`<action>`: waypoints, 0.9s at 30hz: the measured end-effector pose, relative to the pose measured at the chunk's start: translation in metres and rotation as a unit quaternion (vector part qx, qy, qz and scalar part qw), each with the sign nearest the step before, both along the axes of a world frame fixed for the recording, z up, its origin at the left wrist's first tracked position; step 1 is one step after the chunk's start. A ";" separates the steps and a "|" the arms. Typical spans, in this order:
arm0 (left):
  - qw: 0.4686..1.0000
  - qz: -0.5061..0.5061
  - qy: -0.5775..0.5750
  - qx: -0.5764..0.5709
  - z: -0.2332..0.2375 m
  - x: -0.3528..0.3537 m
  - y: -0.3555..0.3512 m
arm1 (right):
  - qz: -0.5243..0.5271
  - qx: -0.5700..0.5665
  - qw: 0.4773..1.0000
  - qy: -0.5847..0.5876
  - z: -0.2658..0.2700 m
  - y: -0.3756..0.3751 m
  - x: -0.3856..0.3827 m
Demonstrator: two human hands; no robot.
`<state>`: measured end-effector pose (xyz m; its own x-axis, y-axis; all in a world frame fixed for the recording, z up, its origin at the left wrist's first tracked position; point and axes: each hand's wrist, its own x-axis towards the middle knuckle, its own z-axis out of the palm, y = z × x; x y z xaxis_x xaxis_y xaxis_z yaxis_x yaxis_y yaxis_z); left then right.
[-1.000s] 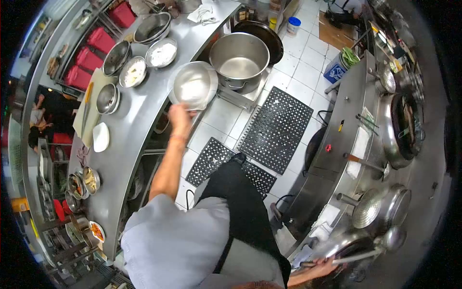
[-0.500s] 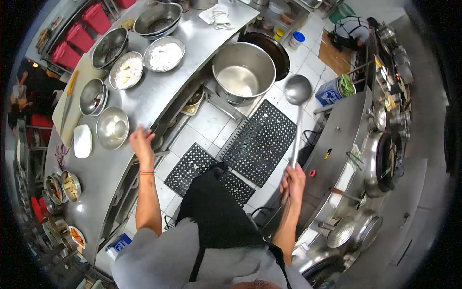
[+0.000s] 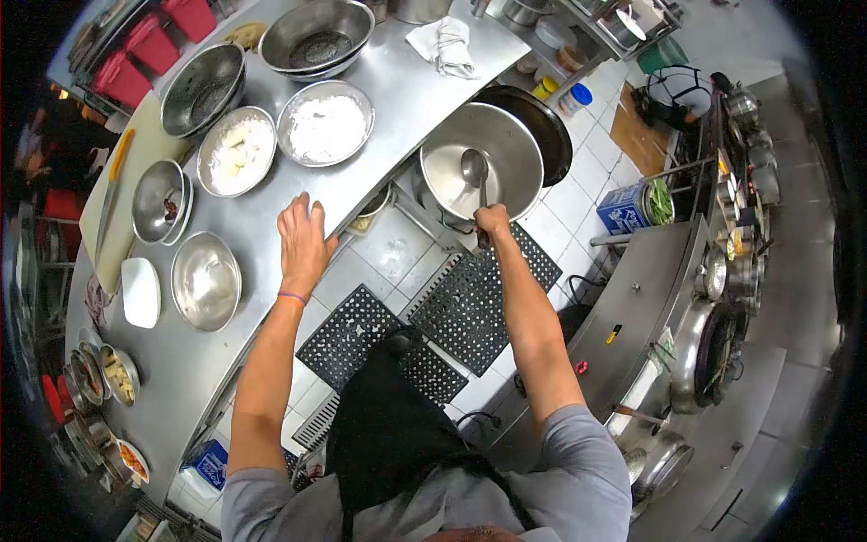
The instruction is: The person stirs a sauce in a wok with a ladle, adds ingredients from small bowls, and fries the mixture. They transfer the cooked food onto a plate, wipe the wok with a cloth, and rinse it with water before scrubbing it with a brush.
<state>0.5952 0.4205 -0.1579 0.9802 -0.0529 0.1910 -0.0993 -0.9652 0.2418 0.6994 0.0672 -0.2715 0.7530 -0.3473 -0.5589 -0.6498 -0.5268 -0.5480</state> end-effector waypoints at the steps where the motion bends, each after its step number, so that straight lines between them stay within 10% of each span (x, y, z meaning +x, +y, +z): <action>1: 1.000 -0.002 0.001 0.000 -0.001 0.000 0.000 | -0.004 -0.007 1.000 0.006 -0.009 -0.001 0.006; 5: 1.000 0.001 0.009 0.009 0.001 0.001 -0.002 | -0.099 0.224 0.969 0.038 -0.017 -0.001 0.013; 9: 1.000 0.005 0.012 0.011 0.005 0.000 -0.003 | -0.326 0.539 0.775 0.048 -0.034 -0.021 -0.006; 16: 1.000 -0.011 0.016 0.021 0.001 0.000 -0.002 | -0.310 0.606 0.732 -0.003 0.073 -0.042 -0.120; 26: 0.996 -0.025 0.006 0.088 -0.025 0.006 0.024 | -0.358 0.758 0.488 -0.242 0.221 -0.061 -0.372; 27: 0.976 -0.138 -0.130 0.105 -0.076 0.028 0.064 | -0.360 0.748 0.472 -0.297 0.234 -0.057 -0.401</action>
<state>0.6235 0.4847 -0.2335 0.8427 -0.3724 0.3888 -0.3934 -0.9189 -0.0275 0.2989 0.0100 -0.0379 0.9187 -0.1840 -0.3496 0.1373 0.9785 -0.1540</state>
